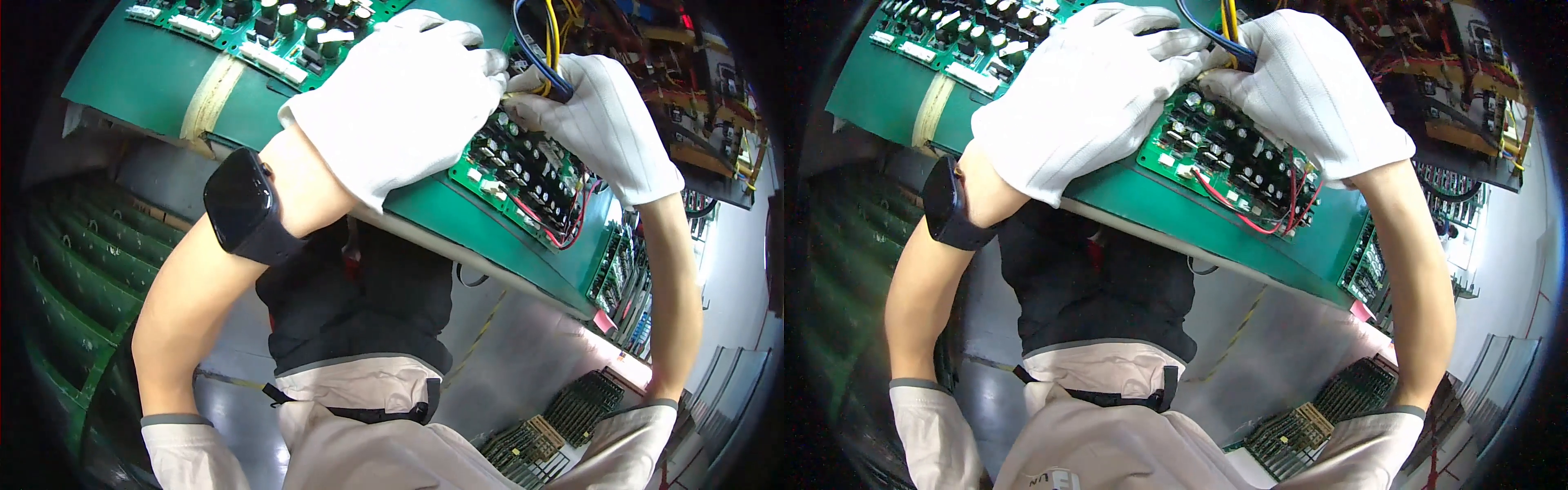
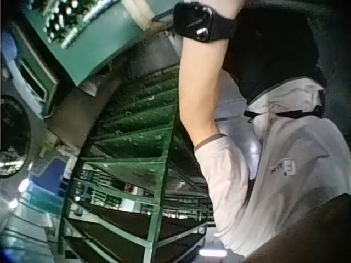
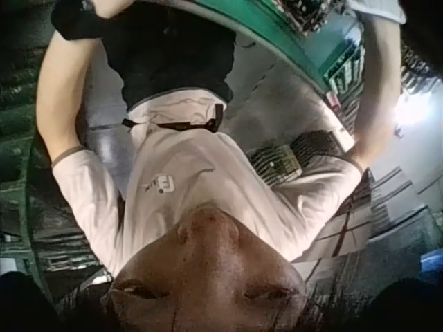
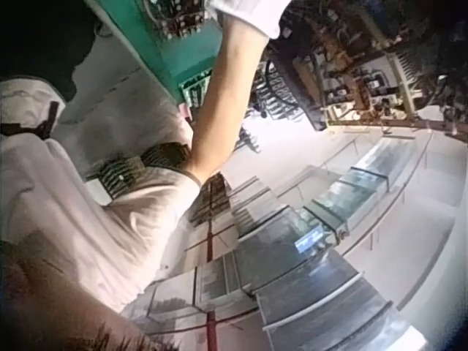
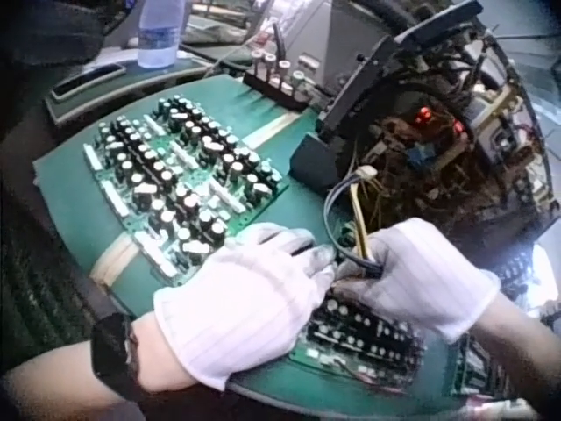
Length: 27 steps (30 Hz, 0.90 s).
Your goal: The person assembles and connects wire harnesses to circuit boards and electronic components by hand, wearing gloves, at an electronics factory workbench.
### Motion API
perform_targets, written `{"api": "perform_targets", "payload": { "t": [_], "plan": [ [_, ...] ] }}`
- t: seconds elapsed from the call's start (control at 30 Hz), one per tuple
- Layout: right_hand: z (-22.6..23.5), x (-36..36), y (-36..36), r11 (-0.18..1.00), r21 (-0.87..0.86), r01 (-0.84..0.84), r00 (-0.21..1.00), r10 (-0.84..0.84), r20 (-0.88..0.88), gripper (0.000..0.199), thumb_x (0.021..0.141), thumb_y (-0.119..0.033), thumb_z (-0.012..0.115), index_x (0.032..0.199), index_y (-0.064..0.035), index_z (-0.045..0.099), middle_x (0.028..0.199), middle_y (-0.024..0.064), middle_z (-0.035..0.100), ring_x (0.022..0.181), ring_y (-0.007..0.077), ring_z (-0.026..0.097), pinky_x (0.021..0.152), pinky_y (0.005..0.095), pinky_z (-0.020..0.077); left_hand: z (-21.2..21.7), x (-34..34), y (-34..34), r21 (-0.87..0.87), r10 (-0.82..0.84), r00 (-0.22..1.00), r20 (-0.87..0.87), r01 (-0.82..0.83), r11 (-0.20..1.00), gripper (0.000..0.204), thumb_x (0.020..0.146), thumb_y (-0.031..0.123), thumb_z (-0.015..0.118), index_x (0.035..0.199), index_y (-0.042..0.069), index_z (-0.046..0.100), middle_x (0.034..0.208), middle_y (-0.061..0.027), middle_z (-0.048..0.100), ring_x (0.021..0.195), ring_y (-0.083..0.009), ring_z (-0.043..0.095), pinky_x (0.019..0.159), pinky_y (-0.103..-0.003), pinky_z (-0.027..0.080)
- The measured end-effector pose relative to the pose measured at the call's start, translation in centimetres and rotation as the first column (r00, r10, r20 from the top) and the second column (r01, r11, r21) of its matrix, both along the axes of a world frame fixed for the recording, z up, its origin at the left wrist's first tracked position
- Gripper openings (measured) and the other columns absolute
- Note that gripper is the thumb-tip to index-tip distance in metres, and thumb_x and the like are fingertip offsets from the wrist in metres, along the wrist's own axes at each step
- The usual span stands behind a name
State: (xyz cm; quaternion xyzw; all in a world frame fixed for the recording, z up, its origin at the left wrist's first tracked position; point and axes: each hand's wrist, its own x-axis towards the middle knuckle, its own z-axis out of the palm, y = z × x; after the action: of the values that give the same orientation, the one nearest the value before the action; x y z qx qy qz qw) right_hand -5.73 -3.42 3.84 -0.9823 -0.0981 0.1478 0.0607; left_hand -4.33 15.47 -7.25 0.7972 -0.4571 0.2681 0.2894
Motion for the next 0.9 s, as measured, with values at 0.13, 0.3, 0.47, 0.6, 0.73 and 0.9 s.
{"api": "perform_targets", "payload": {
  "t": [0.13, 0.3, 0.47, 0.6, 0.73, 0.9],
  "plan": [
    [-0.3, -0.3, -0.3, 1.000, 0.022, -0.005, 1.000, 0.005, -0.008, 0.016, 0.091, -0.013, 0.077, 0.103, -0.0010, 0.079, 0.076, 0.0116, 0.074, 0.068, 0.0145, 0.070, 0.068, 0.0314, 0.0562, 0.5, 0.1, 0.1, 0.114, -0.030, 0.999, -0.019, 0.032, 0.993, 0.023, 0.091, 0.018, 0.056, 0.102, 0.002, 0.070, 0.103, -0.0093, 0.069, 0.104, -0.0238, 0.063, 0.091, -0.036, 0.048],
    [-1.4, -0.5, -1.7, 0.969, -0.213, -0.123, 0.981, 0.152, 0.125, 0.016, 0.090, -0.014, 0.078, 0.100, -0.0013, 0.077, 0.077, 0.0136, 0.072, 0.069, 0.0223, 0.070, 0.068, 0.0352, 0.0552, 0.7, 0.1, -0.1, 0.126, -0.060, 0.998, -0.024, 0.063, 0.990, 0.022, 0.091, 0.016, 0.055, 0.100, 0.002, 0.069, 0.100, -0.0097, 0.068, 0.102, -0.0227, 0.063, 0.090, -0.035, 0.048],
    [-1.5, -0.7, -1.5, 0.949, -0.101, -0.299, 0.921, 0.315, 0.227, 0.016, 0.087, -0.017, 0.080, 0.095, -0.0041, 0.075, 0.088, 0.0157, 0.071, 0.080, 0.0355, 0.069, 0.074, 0.0406, 0.0545, 1.0, -0.1, 0.0, 0.184, -0.036, 0.999, -0.029, 0.041, 0.982, 0.019, 0.090, 0.016, 0.056, 0.095, 0.003, 0.069, 0.095, -0.0082, 0.068, 0.099, -0.0223, 0.063, 0.088, -0.035, 0.048],
    [-1.8, -0.7, -1.5, 0.941, -0.137, -0.309, 0.917, 0.333, 0.218, 0.016, 0.087, -0.015, 0.080, 0.096, -0.0033, 0.074, 0.089, 0.0163, 0.071, 0.081, 0.0358, 0.069, 0.075, 0.0422, 0.0546, 0.9, -0.1, -0.1, 0.160, -0.039, 0.998, -0.040, 0.044, 0.986, 0.018, 0.090, 0.016, 0.056, 0.094, 0.003, 0.069, 0.095, -0.0084, 0.068, 0.098, -0.0222, 0.064, 0.088, -0.035, 0.048],
    [-1.6, -0.8, -2.1, 0.911, -0.125, -0.392, 0.870, 0.412, 0.271, 0.016, 0.088, -0.014, 0.079, 0.097, -0.0014, 0.073, 0.088, 0.0163, 0.071, 0.081, 0.0346, 0.069, 0.075, 0.0411, 0.0551, 1.5, -0.1, -0.2, 0.181, -0.033, 0.999, -0.031, 0.038, 0.983, 0.018, 0.089, 0.015, 0.057, 0.094, 0.003, 0.069, 0.096, -0.0087, 0.068, 0.098, -0.0224, 0.065, 0.087, -0.035, 0.049],
    [1.2, -0.3, -2.2, 0.995, 0.055, -0.080, 0.974, 0.067, 0.217, 0.018, 0.093, -0.015, 0.078, 0.104, -0.0011, 0.075, 0.090, 0.0126, 0.077, 0.084, 0.0174, 0.074, 0.077, 0.0316, 0.0577, 1.7, 0.0, -0.9, 0.162, -0.053, 0.998, -0.019, 0.055, 0.985, 0.023, 0.087, 0.017, 0.061, 0.100, 0.000, 0.070, 0.103, -0.0124, 0.071, 0.101, -0.0249, 0.067, 0.091, -0.037, 0.050]
  ]
}}
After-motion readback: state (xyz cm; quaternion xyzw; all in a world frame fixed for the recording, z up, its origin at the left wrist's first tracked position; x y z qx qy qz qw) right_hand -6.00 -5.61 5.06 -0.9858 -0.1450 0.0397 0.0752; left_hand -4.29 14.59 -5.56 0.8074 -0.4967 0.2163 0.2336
